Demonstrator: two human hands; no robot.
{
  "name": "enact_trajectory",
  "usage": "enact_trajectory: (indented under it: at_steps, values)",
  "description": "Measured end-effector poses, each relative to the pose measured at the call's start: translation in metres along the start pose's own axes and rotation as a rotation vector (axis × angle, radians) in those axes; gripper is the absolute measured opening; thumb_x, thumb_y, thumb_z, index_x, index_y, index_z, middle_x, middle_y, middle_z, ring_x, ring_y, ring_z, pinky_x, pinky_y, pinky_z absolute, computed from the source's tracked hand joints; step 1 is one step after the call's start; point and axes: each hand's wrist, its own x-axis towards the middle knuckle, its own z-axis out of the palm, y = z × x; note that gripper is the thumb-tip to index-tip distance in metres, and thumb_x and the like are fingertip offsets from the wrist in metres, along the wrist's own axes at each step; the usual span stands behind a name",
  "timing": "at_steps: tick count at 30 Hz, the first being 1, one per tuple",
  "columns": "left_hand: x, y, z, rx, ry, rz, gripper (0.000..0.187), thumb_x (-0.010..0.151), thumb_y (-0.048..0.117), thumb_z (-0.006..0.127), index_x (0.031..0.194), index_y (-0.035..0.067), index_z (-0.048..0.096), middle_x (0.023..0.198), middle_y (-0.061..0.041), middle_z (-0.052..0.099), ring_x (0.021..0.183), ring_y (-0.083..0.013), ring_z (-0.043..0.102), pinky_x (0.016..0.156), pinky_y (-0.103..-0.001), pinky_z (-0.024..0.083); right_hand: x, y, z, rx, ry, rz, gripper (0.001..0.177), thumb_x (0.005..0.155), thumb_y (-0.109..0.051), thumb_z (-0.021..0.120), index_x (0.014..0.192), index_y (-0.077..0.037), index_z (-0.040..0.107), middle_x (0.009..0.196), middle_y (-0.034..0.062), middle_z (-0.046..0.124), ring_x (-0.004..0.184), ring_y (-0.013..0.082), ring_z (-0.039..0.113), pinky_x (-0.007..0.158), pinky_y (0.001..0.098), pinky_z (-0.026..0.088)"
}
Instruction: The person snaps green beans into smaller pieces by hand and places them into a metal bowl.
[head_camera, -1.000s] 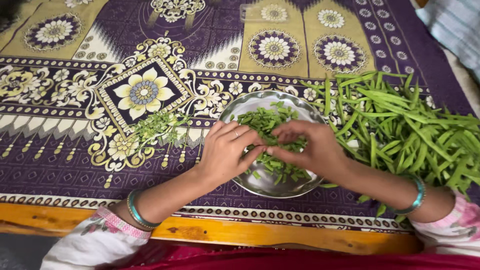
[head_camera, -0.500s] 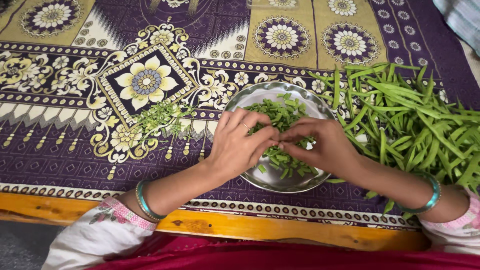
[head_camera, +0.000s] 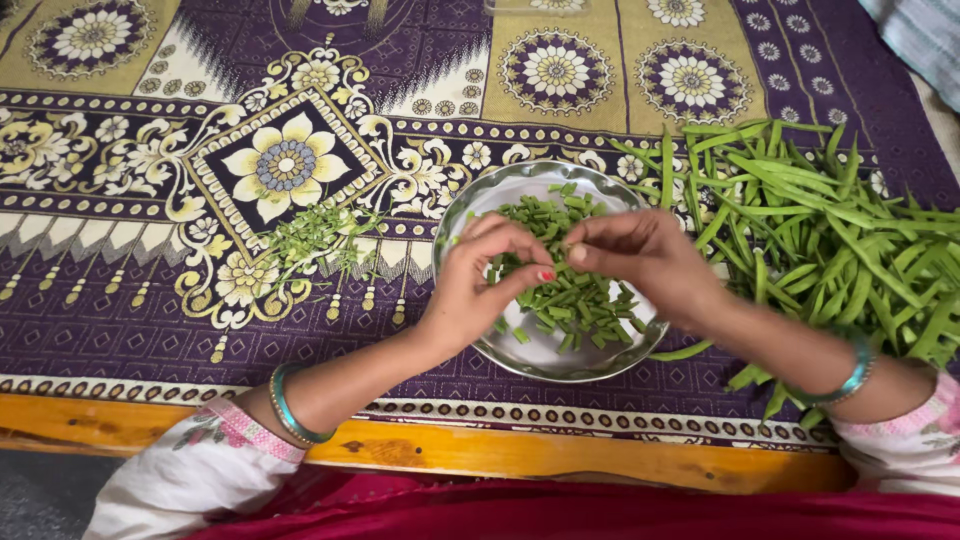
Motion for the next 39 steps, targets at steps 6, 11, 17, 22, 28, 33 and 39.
enact_trajectory:
  at_steps: [6, 11, 17, 22, 28, 33, 39]
  values:
    - [0.005, 0.012, -0.009, 0.1, 0.02, -0.085, 0.028, 0.084, 0.011, 0.084, 0.099, 0.005, 0.061, 0.089, 0.0, 0.068, 0.062, -0.0078, 0.059, 0.056, -0.024, 0.046, 0.003, -0.047, -0.001, -1.312, -0.083, -0.068, 0.018, 0.088, -0.012, 0.075, 0.105, -0.014, 0.081, 0.089, 0.0066, 0.08, 0.062, 0.0166, 0.072, 0.064, 0.0317, 0.059]
    - [0.014, 0.015, -0.006, 0.285, -0.04, 0.113, 0.025, 0.086, 0.011, 0.085, 0.093, 0.007, 0.061, 0.089, -0.002, 0.068, 0.07, -0.0094, 0.065, 0.059, -0.026, 0.051, -0.005, -0.053, 0.014, -0.99, 0.004, -0.362, 0.027, 0.082, -0.015, 0.081, 0.107, -0.006, 0.076, 0.095, 0.0083, 0.077, 0.077, 0.0188, 0.076, 0.068, 0.0292, 0.062]
    - [0.021, 0.022, 0.001, 0.376, -0.083, 0.183, 0.023, 0.086, 0.009, 0.083, 0.095, 0.007, 0.062, 0.088, -0.005, 0.066, 0.07, -0.0158, 0.066, 0.061, -0.03, 0.052, -0.007, -0.049, 0.013, -1.103, 0.022, -0.322, 0.014, 0.083, -0.015, 0.082, 0.095, -0.009, 0.08, 0.084, 0.0067, 0.079, 0.073, 0.0168, 0.072, 0.063, 0.0328, 0.057]
    - [0.032, 0.028, -0.005, 0.415, -0.091, 0.386, 0.019, 0.091, 0.008, 0.079, 0.103, 0.01, 0.064, 0.097, -0.004, 0.068, 0.09, -0.0205, 0.067, 0.083, -0.035, 0.054, -0.005, -0.053, 0.01, -1.027, 0.052, -0.225, 0.009, 0.089, -0.011, 0.075, 0.095, -0.005, 0.074, 0.082, 0.0072, 0.074, 0.069, 0.0176, 0.071, 0.064, 0.0322, 0.056]
    - [0.025, 0.024, 0.004, 0.634, -0.084, 0.423, 0.015, 0.092, 0.005, 0.074, 0.103, 0.011, 0.066, 0.1, -0.005, 0.066, 0.095, -0.024, 0.053, 0.083, -0.037, 0.044, -0.005, -0.044, 0.015, -1.212, -0.007, -0.465, 0.011, 0.084, -0.007, 0.078, 0.087, -0.002, 0.068, 0.083, 0.0108, 0.067, 0.079, 0.0266, 0.065, 0.072, 0.0378, 0.051]
    - [0.015, 0.016, 0.01, 0.566, -0.045, 0.405, 0.02, 0.086, -0.011, 0.064, 0.095, 0.005, 0.057, 0.106, -0.008, 0.065, 0.089, -0.0226, 0.05, 0.079, -0.037, 0.039, -0.006, -0.022, 0.015, -1.028, 0.017, -0.411, 0.009, 0.085, -0.005, 0.073, 0.09, -0.001, 0.066, 0.088, 0.0086, 0.067, 0.082, 0.0213, 0.065, 0.073, 0.0343, 0.051]
    - [0.009, 0.017, 0.022, -0.166, 0.057, 0.038, 0.03, 0.095, -0.013, 0.064, 0.088, 0.005, 0.041, 0.098, -0.008, 0.059, 0.082, -0.017, 0.046, 0.075, -0.03, 0.039, -0.008, 0.001, 0.008, 0.23, 0.018, 0.007, 0.009, 0.106, -0.007, 0.061, 0.108, 0.0, 0.067, 0.098, 0.0018, 0.067, 0.093, 0.0102, 0.06, 0.087, 0.0289, 0.048]
